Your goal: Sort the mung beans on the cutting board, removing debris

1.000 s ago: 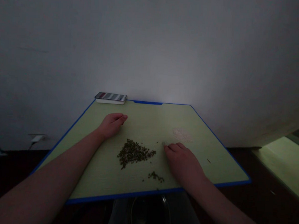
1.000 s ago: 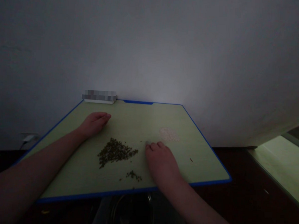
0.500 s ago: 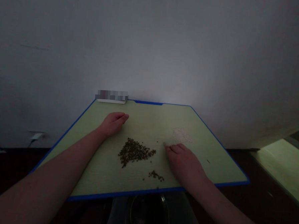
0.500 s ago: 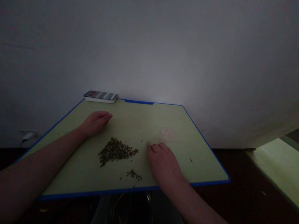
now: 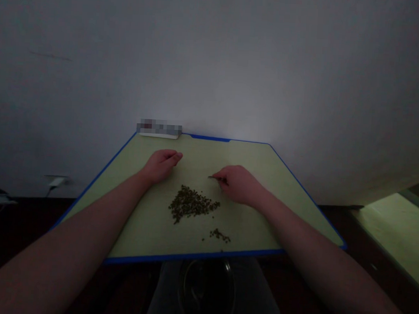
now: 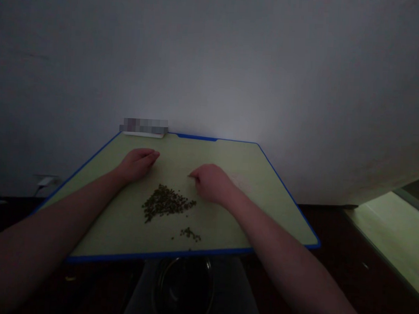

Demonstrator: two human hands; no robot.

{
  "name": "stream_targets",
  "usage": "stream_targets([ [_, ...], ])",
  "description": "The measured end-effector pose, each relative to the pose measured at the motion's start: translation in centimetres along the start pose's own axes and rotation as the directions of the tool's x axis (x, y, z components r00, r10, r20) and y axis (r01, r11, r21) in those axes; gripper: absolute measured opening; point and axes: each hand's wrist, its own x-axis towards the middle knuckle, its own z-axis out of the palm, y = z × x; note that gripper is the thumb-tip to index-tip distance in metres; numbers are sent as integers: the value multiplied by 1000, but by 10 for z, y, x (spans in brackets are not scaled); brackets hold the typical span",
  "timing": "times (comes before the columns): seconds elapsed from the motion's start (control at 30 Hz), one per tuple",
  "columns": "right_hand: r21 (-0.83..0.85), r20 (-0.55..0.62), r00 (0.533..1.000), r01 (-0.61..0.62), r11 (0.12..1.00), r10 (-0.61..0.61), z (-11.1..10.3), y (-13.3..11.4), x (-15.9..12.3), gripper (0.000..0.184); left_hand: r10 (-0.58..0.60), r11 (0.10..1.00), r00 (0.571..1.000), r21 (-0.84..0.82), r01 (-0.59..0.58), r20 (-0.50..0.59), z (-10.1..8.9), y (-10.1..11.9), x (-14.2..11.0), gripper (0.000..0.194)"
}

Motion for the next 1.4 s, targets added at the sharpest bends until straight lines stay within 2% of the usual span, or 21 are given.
stream_targets([
  [0.07, -11, -43, 999, -31, 999, 31, -5, 3, 1, 33, 0, 1000, 1000, -3, 0, -8, 0, 0, 0, 41],
  [0.17, 10, -133, 988, -77, 997, 78, -10, 6, -13, 31, 17, 1000, 1000, 11, -17, -3, 0, 0, 1, 41],
  [0.27, 62, -113, 989, -87, 994, 93, -6, 2, -31, 29, 35, 999, 999, 30, -35, 10, 0, -1, 2, 41],
  [0.37, 40, -81, 991, -104, 994, 107, 4, -4, -39, 28, 50, 998, 999, 27, -50, 10, 0, -4, 2, 41],
  [0.5, -53, -77, 983, -174, 983, 170, 13, -2, -30, 30, 52, 999, 999, 13, -52, 3, 0, -5, 2, 42],
  [0.73, -118, -68, 972, -233, 965, 226, 11, 30, -4, 32, 52, 999, 999, 3, -52, -5, -1, -4, 2, 40],
  [0.83, -66, -35, 990, -140, 988, 138, 8, 24, 4, 34, 44, 999, 999, -6, -44, 2, 0, -5, 2, 41],
  [0.93, 54, 0, 998, 68, 996, -68, 5, 6, 13, 36, 34, 999, 999, -5, -34, 1, 1, -4, 2, 42],
  [1.03, 166, 26, 961, 269, 949, -277, 3, -8, 23, 36, 24, 1000, 1000, 12, -24, -11, 0, -2, 1, 41],
  [1.1, 225, 42, 933, 340, 913, -358, 1, -11, 27, 35, 25, 1000, 1000, 12, -25, -11, -1, -1, 0, 42],
  [1.23, 285, 69, 911, 372, 883, -406, -2, -6, 19, 34, 31, 999, 1000, -9, -31, 6, 0, -4, 2, 42],
  [1.4, 346, 54, 948, 276, 897, -313, -5, 1, -7, 31, 59, 998, 998, -19, -59, 12, 1, -9, 4, 42],
])
